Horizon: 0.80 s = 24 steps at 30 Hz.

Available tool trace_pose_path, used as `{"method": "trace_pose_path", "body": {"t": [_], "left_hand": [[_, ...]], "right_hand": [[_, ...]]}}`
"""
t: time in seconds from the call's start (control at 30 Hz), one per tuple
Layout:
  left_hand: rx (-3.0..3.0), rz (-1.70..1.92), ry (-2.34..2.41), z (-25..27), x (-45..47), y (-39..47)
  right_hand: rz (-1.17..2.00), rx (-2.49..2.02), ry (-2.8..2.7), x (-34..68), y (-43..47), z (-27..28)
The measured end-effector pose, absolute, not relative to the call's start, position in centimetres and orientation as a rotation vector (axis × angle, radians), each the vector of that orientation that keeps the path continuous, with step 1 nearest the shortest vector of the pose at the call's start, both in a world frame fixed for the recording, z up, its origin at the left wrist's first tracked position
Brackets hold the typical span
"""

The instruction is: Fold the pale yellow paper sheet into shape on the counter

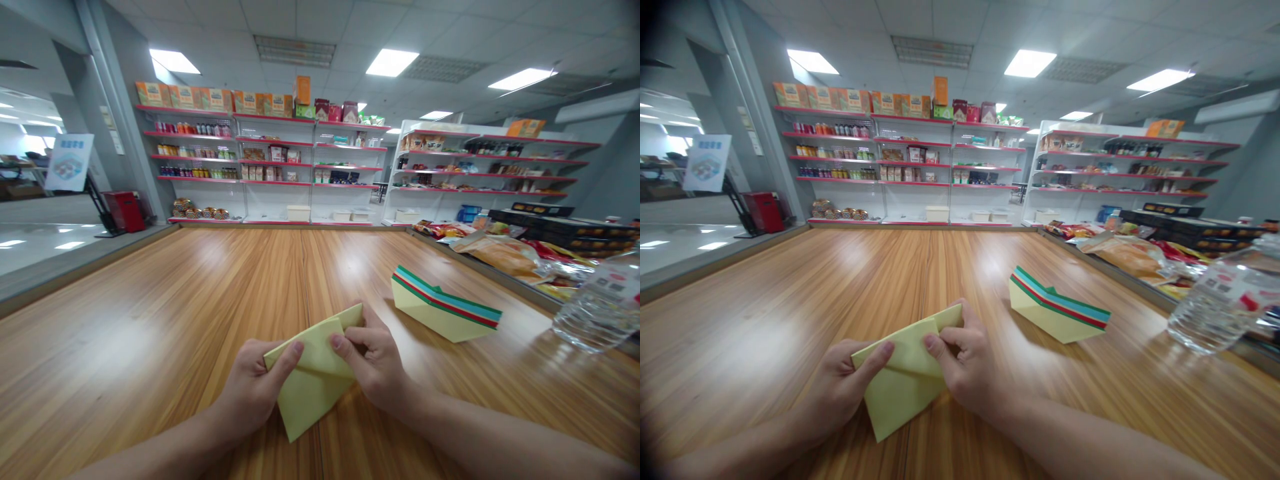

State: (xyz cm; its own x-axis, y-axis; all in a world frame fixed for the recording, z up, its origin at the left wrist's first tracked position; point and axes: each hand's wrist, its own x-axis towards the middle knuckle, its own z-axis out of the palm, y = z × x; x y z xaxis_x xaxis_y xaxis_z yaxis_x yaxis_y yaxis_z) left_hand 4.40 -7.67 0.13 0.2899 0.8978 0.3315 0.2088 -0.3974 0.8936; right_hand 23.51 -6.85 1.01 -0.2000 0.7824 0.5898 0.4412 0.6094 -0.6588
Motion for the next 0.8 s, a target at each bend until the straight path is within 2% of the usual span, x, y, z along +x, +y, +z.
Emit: {"method": "trace_pose_path", "body": {"t": [0.8], "left_hand": [[1.857, 1.15, 1.035, 0.28, 4.37, -7.57]], "right_hand": [[0.42, -0.955, -1.842, 23.43, -7.1, 1.62]]}}
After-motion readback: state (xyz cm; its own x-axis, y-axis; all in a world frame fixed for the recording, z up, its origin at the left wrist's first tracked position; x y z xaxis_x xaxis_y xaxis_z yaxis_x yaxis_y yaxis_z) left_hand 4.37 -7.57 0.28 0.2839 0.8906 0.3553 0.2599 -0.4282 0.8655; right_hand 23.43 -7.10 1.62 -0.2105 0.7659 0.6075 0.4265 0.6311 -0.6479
